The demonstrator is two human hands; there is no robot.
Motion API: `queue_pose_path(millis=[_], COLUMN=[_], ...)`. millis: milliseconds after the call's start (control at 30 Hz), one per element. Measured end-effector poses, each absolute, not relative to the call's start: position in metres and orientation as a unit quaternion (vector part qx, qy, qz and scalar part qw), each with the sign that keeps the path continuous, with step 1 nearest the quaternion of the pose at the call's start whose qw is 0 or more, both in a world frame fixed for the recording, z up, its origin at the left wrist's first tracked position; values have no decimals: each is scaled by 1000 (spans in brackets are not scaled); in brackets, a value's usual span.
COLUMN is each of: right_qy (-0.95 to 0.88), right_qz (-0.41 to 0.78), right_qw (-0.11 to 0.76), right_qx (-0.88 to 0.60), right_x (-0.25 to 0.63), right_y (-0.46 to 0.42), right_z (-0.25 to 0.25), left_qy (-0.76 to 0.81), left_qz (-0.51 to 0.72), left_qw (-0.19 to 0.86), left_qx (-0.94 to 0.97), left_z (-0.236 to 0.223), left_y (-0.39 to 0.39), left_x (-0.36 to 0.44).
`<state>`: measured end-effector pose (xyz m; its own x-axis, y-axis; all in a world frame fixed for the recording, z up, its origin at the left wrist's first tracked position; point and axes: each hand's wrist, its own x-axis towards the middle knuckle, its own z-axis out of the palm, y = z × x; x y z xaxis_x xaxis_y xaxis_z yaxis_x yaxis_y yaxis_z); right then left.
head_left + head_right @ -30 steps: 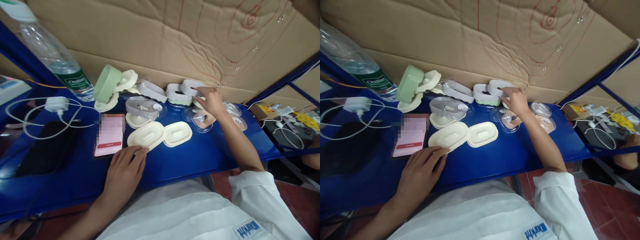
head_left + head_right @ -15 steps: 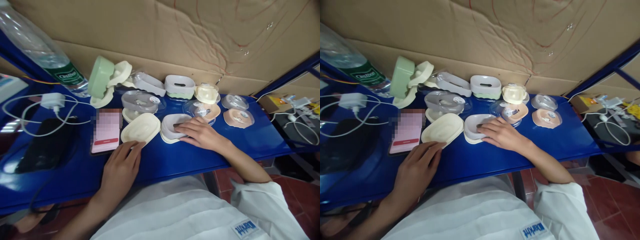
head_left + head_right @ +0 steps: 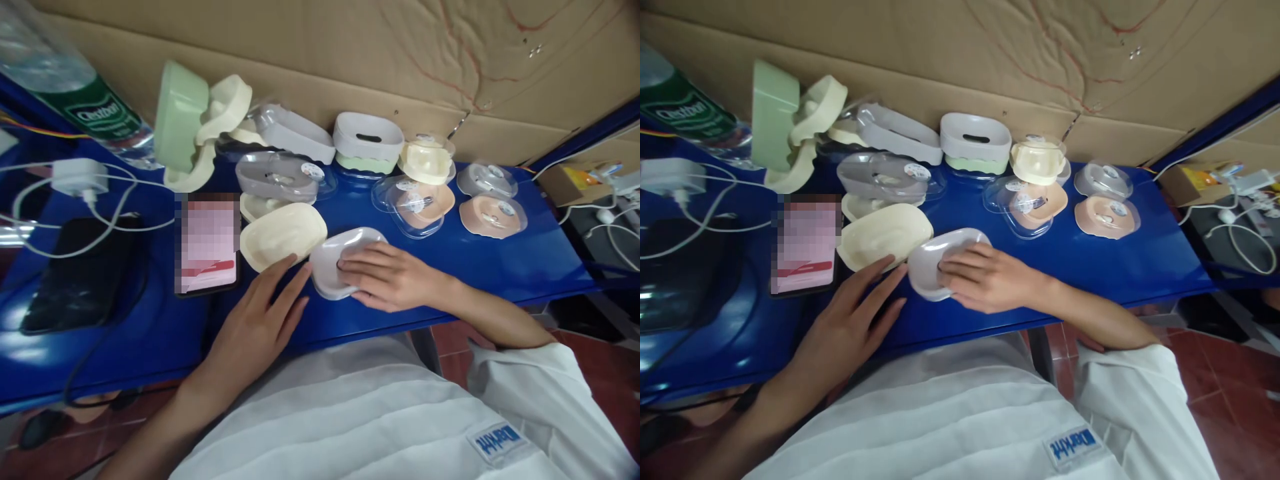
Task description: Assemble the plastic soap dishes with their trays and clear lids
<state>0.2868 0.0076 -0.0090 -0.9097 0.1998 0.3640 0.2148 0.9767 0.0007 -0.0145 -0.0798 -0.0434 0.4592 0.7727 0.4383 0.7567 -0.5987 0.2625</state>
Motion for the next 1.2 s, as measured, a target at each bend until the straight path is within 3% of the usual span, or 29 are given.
queue_pose_path(millis=[167, 367, 467, 667, 800, 1200], right_qy=[-972, -967, -956, -901, -866, -901], right_qz=[-81, -2, -7, -55, -83, -38], right_qw=[210, 247, 245, 159, 117, 106], right_qx=[-60, -66, -161, -399, -480, -419], right_x=[268, 284, 294, 320, 336, 327], right_y=[-2, 19, 31, 52, 62, 57], right_z=[-21, -18, -16, -7, -7, -6], left_qy=[368, 360, 345, 342, 341, 350], left_qz=[214, 239, 246, 245, 240, 232], left_qw=[5, 2, 13, 15, 18, 15], left_qx=[905, 902, 906, 907, 909, 908], left_z=[-39, -38, -36, -34, -34, -33], left_y=[-83, -80, -80, -82, -81, -83], left_x=[-15, -14, -14, -16, -16, -16])
